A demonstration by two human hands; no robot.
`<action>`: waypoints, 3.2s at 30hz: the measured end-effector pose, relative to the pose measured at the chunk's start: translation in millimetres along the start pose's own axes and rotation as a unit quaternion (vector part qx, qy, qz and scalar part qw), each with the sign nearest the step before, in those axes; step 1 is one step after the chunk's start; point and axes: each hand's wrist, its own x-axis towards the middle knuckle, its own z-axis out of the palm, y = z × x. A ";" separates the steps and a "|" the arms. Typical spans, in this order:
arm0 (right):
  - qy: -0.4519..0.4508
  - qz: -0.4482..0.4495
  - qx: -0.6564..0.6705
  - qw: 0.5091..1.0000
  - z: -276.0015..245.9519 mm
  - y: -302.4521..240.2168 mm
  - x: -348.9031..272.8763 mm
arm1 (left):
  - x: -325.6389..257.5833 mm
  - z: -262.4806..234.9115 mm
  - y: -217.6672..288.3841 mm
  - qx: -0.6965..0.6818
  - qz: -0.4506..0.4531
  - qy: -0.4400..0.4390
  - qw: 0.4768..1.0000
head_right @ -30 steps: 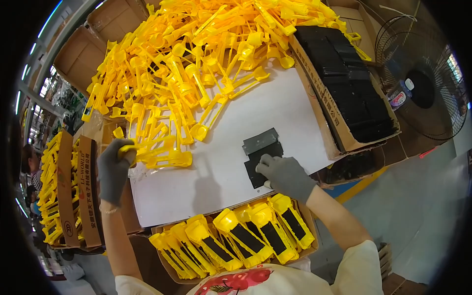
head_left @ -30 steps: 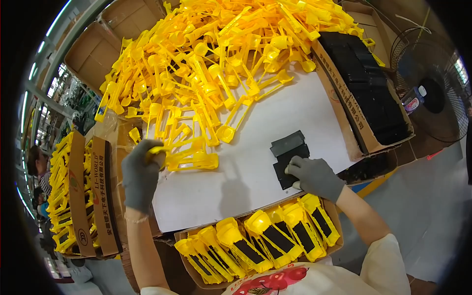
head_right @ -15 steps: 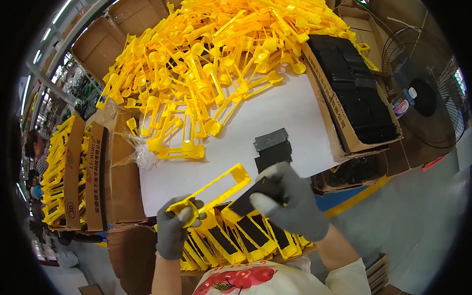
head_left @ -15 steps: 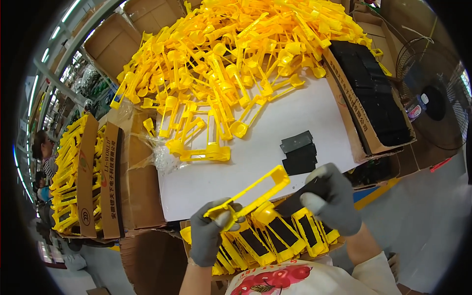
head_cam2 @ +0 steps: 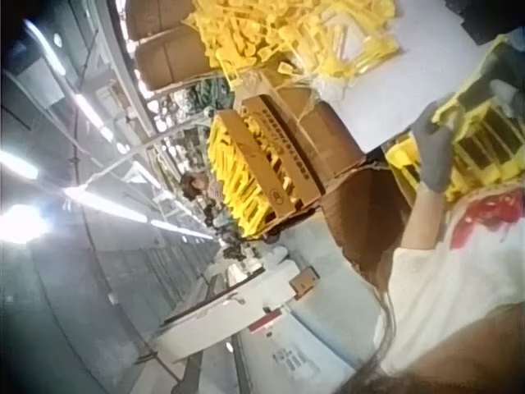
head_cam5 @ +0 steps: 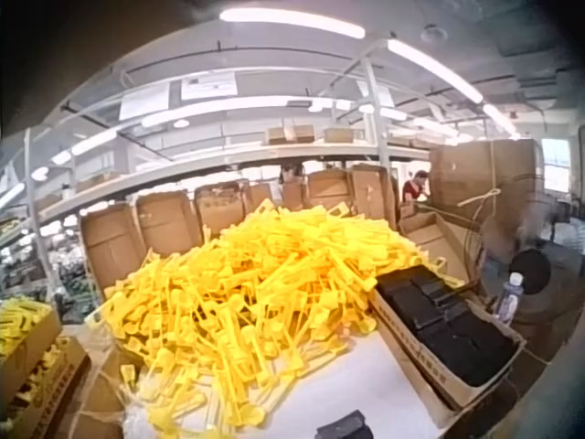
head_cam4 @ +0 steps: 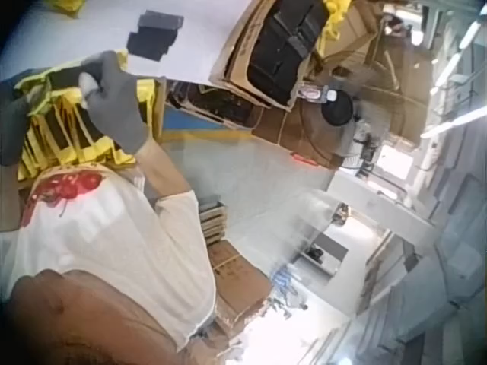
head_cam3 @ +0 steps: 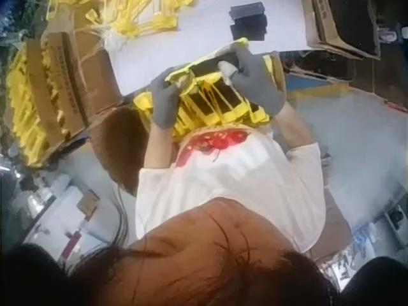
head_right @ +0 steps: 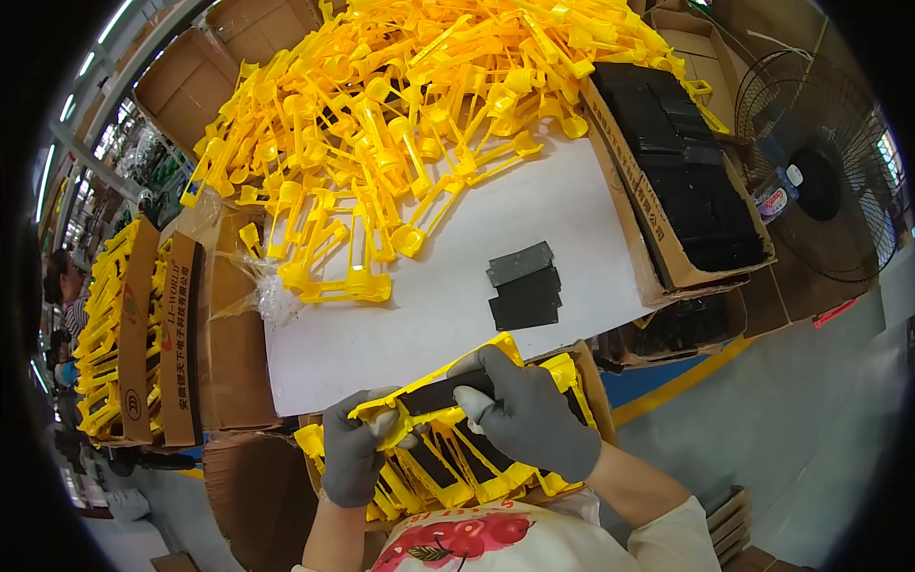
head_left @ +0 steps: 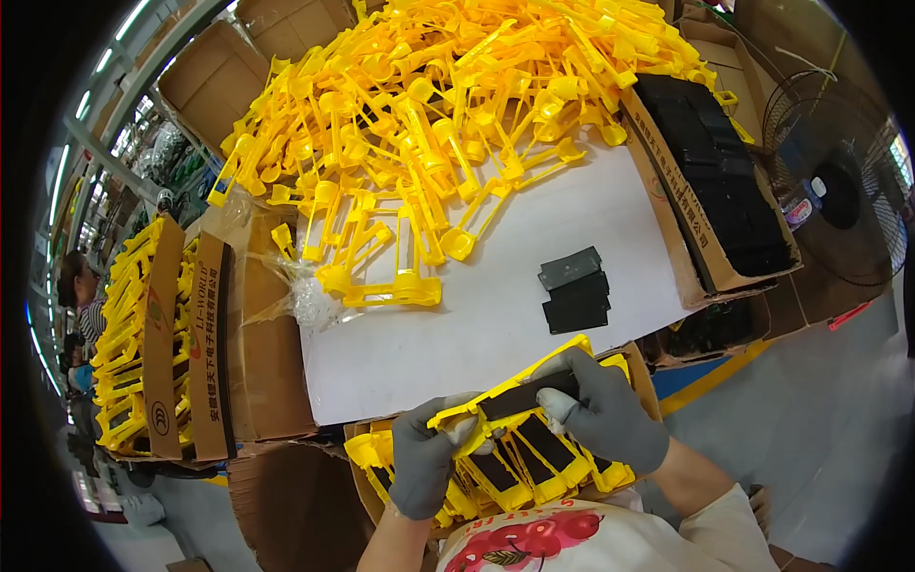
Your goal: Assembling black electronic panels into yellow plastic light frames at a factory workbench.
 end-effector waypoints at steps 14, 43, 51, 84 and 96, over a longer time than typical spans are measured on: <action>0.185 -0.241 -0.298 0.905 -15.5 -1.4 13.8 | -2.3 -6.5 7.9 0.131 -0.003 -0.006 0.991; 0.150 0.005 -0.165 0.975 -40.2 33.0 22.6 | 45.2 -80.0 110.0 0.682 0.159 0.003 0.714; 0.157 0.005 -0.223 0.962 -65.7 53.1 62.2 | 188.1 -78.1 30.4 0.802 0.264 -0.046 0.534; 0.162 -0.109 -0.228 0.954 -66.9 -3.8 53.2 | 38.5 -138.5 53.0 0.218 0.184 0.258 0.923; -0.029 -0.015 0.076 0.997 6.1 -14.5 9.2 | -7.1 -24.7 27.7 0.053 0.010 0.012 0.998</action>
